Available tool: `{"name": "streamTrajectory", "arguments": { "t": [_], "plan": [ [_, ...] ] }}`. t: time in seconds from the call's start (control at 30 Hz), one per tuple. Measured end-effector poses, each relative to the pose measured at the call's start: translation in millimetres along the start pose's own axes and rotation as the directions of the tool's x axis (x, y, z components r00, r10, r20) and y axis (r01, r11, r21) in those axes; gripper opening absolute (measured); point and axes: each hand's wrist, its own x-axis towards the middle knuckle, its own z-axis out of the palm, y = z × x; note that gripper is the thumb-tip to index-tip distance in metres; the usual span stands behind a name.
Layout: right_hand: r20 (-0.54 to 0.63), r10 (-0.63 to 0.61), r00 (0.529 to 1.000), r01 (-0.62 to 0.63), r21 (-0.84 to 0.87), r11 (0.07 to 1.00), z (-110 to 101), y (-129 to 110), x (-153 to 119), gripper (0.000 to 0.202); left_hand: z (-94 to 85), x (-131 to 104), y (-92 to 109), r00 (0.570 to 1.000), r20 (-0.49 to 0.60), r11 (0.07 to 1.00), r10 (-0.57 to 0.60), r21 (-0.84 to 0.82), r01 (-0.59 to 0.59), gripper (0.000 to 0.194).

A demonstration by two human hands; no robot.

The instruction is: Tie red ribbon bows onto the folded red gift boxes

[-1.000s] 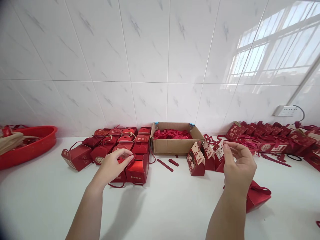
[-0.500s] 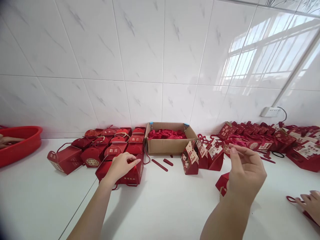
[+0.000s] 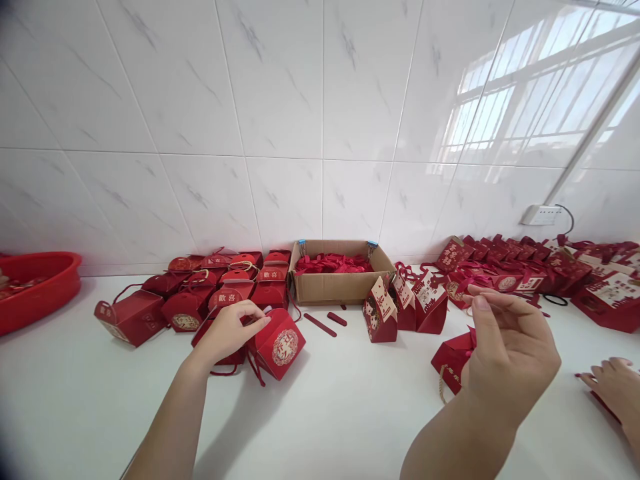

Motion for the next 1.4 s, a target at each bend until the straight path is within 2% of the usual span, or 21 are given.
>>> {"name": "streamTrajectory", "arguments": {
  "t": [0.13, 0.23, 0.33, 0.43, 0.53, 0.57, 0.6, 0.67, 0.7, 0.73, 0.77, 0.9, 1.07, 1.23, 1.4],
  "plan": [
    [0.079, 0.024, 0.997, -0.023, -0.006, 1.000, 5.8, -4.2, -8.2, 0.013, -7.3, -10.4, 9.1, 0.987, 0.134, 0.996, 0.084, 0.013, -0.086, 0.028],
    [0.180, 0.063, 0.982, -0.054, -0.056, 0.997, 7.6, -6.1, -14.9, 0.018, -9.7, -17.0, 11.2, 0.968, 0.248, 0.999, 0.042, -0.002, -0.043, 0.031],
    [0.367, 0.146, 0.918, -0.091, -0.163, 0.982, 7.8, -3.4, -18.7, 0.019, -11.6, -21.4, 9.8, 0.924, 0.382, 0.999, 0.034, 0.008, -0.040, 0.025],
    [0.548, 0.248, 0.799, -0.076, -0.318, 0.945, 13.3, 8.2, -22.1, 0.021, -14.1, -23.4, 7.5, 0.885, 0.463, 0.996, 0.046, 0.046, -0.076, 0.017],
    [0.666, 0.284, 0.689, 0.020, -0.409, 0.912, 28.1, 31.2, -33.2, 0.019, -16.9, -24.0, 6.7, 0.887, 0.462, 0.994, 0.001, 0.097, -0.052, 0.017],
    [0.711, 0.297, 0.637, 0.066, -0.434, 0.898, 34.3, 41.1, -39.7, 0.018, -17.8, -24.2, 6.8, 0.885, 0.465, 0.993, -0.014, 0.112, -0.044, 0.017],
    [0.763, 0.322, 0.560, 0.111, -0.455, 0.884, 40.6, 51.9, -47.5, 0.017, -18.5, -24.5, 6.8, 0.880, 0.474, 0.991, -0.025, 0.125, -0.039, 0.017],
    [0.851, 0.375, 0.369, 0.230, -0.475, 0.850, 52.6, 74.4, -65.9, 0.021, -19.7, -25.6, 6.8, 0.867, 0.497, 0.990, -0.038, 0.136, -0.035, 0.018],
    [0.863, 0.390, 0.321, 0.258, -0.476, 0.840, 58.3, 85.4, -75.7, 0.021, -20.1, -26.4, 6.7, 0.862, 0.505, 0.990, -0.039, 0.135, -0.034, 0.019],
    [0.866, 0.398, 0.303, 0.278, -0.480, 0.832, 63.8, 95.8, -85.4, 0.022, -20.3, -27.3, 6.4, 0.859, 0.511, 0.991, -0.040, 0.133, -0.033, 0.019],
    [0.864, 0.398, 0.308, 0.299, -0.485, 0.822, 69.1, 105.4, -94.5, 0.024, -20.5, -28.2, 6.1, 0.856, 0.515, 0.991, -0.042, 0.132, -0.030, 0.019],
    [0.852, 0.324, 0.411, 0.376, -0.482, 0.791, 87.6, 135.6, -122.7, 0.043, -20.5, -31.9, 6.3, 0.858, 0.511, 0.990, -0.058, 0.143, -0.018, 0.019],
    [0.836, 0.309, 0.454, 0.494, -0.525, 0.694, 90.6, 162.5, -135.8, 0.056, -20.2, -35.7, 8.4, 0.865, 0.495, 0.988, -0.082, 0.152, 0.007, 0.021],
    [0.823, 0.316, 0.471, 0.513, -0.547, 0.661, 81.3, 167.7, -127.2, 0.056, -20.2, -37.6, 4.9, 0.872, 0.482, 0.989, -0.087, 0.150, 0.016, 0.024],
    [0.778, 0.333, 0.532, 0.501, -0.607, 0.617, 79.6, 161.2, -118.5, 0.048, -20.7, -38.1, 6.7, 0.866, 0.493, 0.988, -0.079, 0.153, 0.003, 0.022]
  ]
}}
